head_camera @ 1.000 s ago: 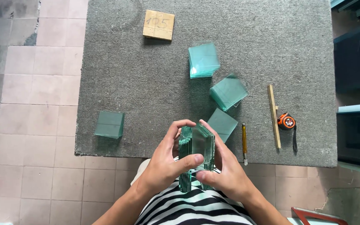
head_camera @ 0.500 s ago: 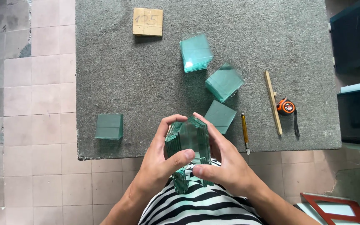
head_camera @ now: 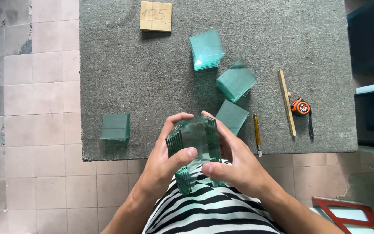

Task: Stacking small square glass plates on a workbench

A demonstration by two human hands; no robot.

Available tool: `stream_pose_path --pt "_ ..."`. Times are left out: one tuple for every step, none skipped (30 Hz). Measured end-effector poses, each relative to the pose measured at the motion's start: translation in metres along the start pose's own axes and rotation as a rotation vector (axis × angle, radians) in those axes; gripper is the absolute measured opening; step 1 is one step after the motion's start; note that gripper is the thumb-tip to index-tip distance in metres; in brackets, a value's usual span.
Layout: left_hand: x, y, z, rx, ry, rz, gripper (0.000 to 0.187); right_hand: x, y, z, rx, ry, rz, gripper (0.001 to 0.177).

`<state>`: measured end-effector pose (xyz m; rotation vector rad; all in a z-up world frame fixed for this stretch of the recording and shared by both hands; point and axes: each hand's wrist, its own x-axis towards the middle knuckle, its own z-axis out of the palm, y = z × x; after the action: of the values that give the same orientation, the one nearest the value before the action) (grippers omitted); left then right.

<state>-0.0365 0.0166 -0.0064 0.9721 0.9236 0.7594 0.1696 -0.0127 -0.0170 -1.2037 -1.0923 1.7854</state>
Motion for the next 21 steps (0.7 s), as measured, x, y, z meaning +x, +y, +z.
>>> stream_pose_path --pt "0.000 0.000 -0.002 -0.016 -0.010 0.009 0.071 0.000 -0.001 0.000 -0.001 -0.004 0.004 0.123" --pt "0.000 0.000 -0.004 -0.030 -0.021 0.017 0.071 0.001 -0.002 0.001 -0.001 -0.005 0.008 0.124" --pt "-0.001 -0.002 -0.006 -0.028 -0.023 0.011 0.071 0.001 -0.003 0.002 0.005 -0.002 0.011 0.124" --pt "-0.002 -0.004 -0.008 -0.135 -0.034 0.022 0.072 0.001 -0.004 0.003 -0.019 0.000 0.022 0.123" --pt "-0.003 -0.007 -0.010 -0.241 -0.045 0.034 0.072 0.001 -0.005 0.004 -0.042 0.001 0.033 0.122" --pt "-0.004 -0.006 -0.011 -0.240 -0.046 0.030 0.072 0.001 -0.007 0.005 -0.038 0.003 0.034 0.122" --pt "-0.005 -0.005 -0.011 -0.301 -0.055 0.020 0.073 0.001 -0.008 0.007 -0.038 -0.001 0.035 0.119" --pt "-0.007 -0.004 -0.013 -0.361 -0.062 0.012 0.074 0.002 -0.009 0.009 -0.038 -0.009 0.034 0.118" --pt "-0.008 -0.002 -0.014 -0.360 -0.059 0.010 0.074 0.003 -0.010 0.010 -0.034 -0.010 0.036 0.118" --pt "-0.008 0.000 -0.015 -0.398 -0.057 0.006 0.073 0.004 -0.012 0.011 -0.041 -0.009 0.043 0.118" --pt "-0.009 0.001 -0.016 -0.437 -0.055 0.003 0.072 0.005 -0.013 0.012 -0.048 -0.007 0.050 0.119" --pt "-0.010 -0.001 -0.020 -0.438 -0.055 0.001 0.072 0.006 -0.014 0.014 -0.047 -0.006 0.052 0.119" --pt "-0.011 -0.003 -0.023 -0.492 -0.075 0.010 0.072 0.007 -0.015 0.016 -0.030 -0.014 0.047 0.121" --pt "-0.011 -0.005 -0.025 -0.550 -0.098 0.022 0.073 0.008 -0.017 0.017 -0.017 -0.021 0.043 0.123" --pt "-0.011 -0.006 -0.027 -0.553 -0.100 0.021 0.073 0.009 -0.016 0.018 -0.020 -0.018 0.045 0.123" --pt "-0.011 -0.006 -0.029 -0.578 -0.104 0.028 0.072 0.010 -0.015 0.020 -0.007 -0.028 0.031 0.123" --pt "-0.012 -0.006 -0.031 -0.603 -0.108 0.036 0.072 0.011 -0.015 0.021 0.006 -0.039 0.016 0.123" --pt "-0.013 -0.005 -0.032 -0.609 -0.109 0.036 0.072 0.011 -0.015 0.022 0.001 -0.038 0.020 0.123" --pt "-0.014 -0.005 -0.033 -0.655 -0.126 0.044 0.071 0.012 -0.016 0.023 -0.005 -0.045 -0.002 0.120" --pt "-0.014 -0.004 -0.035 -0.702 -0.142 0.052 0.069 0.013 -0.016 0.024 -0.012 -0.052 -0.022 0.117" --pt "-0.015 -0.006 -0.037 -0.709 -0.140 0.052 0.069 0.013 -0.015 0.023 -0.016 -0.053 -0.016 0.117"
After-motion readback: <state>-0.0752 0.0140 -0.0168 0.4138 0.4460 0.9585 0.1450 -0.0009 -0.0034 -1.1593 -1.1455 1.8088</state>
